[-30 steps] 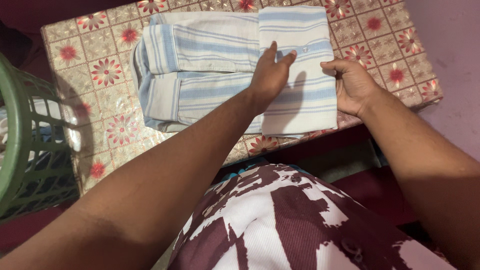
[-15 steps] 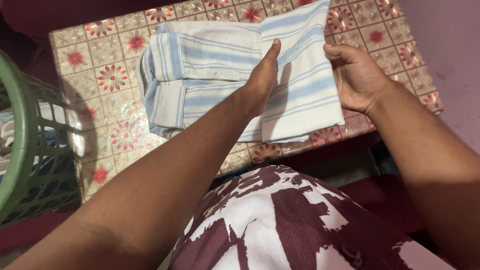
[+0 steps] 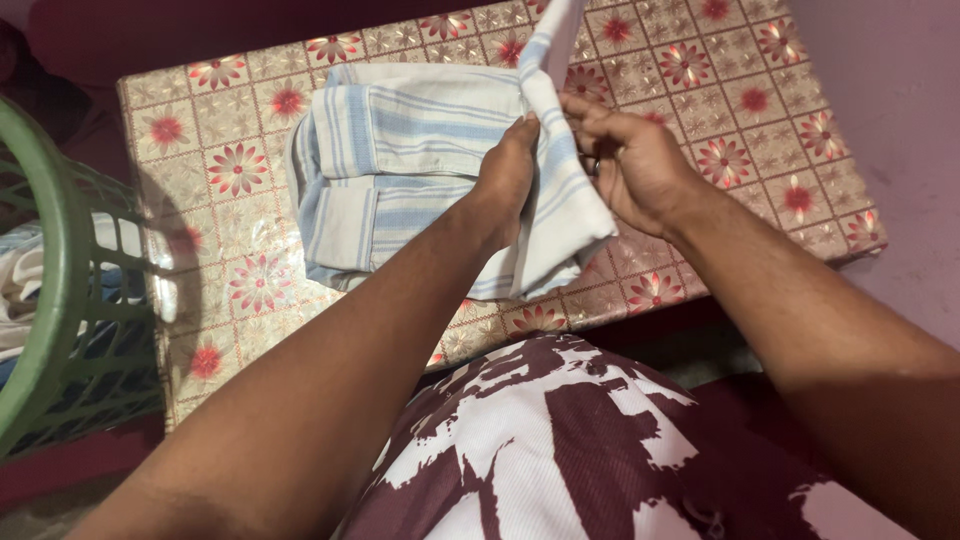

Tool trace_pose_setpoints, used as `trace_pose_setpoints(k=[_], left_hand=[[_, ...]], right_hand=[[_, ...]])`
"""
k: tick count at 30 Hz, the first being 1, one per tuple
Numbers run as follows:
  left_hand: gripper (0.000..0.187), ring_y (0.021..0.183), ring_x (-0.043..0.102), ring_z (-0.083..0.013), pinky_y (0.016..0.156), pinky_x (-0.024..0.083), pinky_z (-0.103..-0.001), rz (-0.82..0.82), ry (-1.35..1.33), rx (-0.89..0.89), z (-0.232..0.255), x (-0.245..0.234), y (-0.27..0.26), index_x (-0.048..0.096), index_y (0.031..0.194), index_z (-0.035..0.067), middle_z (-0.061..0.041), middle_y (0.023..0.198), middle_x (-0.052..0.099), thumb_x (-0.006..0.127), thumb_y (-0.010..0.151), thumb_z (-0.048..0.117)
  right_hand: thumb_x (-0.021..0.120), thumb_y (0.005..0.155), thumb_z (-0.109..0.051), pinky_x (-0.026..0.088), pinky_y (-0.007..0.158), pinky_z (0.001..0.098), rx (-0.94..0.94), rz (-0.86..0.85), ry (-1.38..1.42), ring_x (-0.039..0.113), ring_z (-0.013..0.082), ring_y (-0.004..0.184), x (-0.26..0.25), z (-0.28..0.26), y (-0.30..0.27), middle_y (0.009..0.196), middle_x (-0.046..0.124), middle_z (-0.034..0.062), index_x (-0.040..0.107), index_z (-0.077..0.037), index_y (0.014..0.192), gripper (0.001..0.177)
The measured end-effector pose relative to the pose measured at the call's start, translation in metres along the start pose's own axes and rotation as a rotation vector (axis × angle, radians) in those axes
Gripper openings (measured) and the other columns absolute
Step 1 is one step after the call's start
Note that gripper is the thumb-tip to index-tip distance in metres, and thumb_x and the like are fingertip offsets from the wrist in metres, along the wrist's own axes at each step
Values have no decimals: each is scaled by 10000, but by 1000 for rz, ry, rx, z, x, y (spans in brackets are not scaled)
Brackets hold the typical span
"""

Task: The person folds a striped short-sleeve shirt on a patterned table, aligning the sides and sleeves, then folds it into a compact rectangle. The folded shirt is placed into a green drawer containing other folded clothes.

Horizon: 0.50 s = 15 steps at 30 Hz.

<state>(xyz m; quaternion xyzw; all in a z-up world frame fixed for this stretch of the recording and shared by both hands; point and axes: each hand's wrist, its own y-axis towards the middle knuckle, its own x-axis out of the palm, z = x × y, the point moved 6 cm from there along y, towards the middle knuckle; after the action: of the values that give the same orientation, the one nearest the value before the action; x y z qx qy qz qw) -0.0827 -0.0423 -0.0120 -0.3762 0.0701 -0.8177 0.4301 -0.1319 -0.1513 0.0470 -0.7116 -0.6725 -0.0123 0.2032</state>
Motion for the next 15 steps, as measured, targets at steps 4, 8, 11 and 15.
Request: trace_pose_setpoints(k=[4,8,11,15], left_hand=[[477,905,687,-238,869,580,-416,49,-51,15,4,-9,-7,545,1332,65,-126,994,687,347,1049,395],[531,861,664,-286,787,596,-449,40,-155,21,-1,-17,-6,551,1316,20,-161,985,654,339,1029,412],[529,975,648,-278,861,590,-474,13,-266,106,4,-24,-8,506,1375,0,-165,1118,606,364,1068,407],[567,1119,649,-312,962,572,-503,-25,-326,64,10,-38,-21,442,1423,58,-192,1259,588,316,1033,449]], right_hand=[[516,946,-85,602,945,288,24,74,-402,699,171,1077,7,14,8,1194,715,54,474,-59,1520,576],[698,961,-178,594,978,298,-116,88,-754,571,272,1270,20,16,18,1399,512,193,559,-87,1491,555],[754,933,-209,493,1113,378,-184,122,-959,374,355,1448,25,20,21,1557,261,228,550,-154,1491,596],[709,1015,-184,247,1283,500,-431,15,-1027,109,456,1610,45,25,24,1692,107,280,419,-180,1565,622]])
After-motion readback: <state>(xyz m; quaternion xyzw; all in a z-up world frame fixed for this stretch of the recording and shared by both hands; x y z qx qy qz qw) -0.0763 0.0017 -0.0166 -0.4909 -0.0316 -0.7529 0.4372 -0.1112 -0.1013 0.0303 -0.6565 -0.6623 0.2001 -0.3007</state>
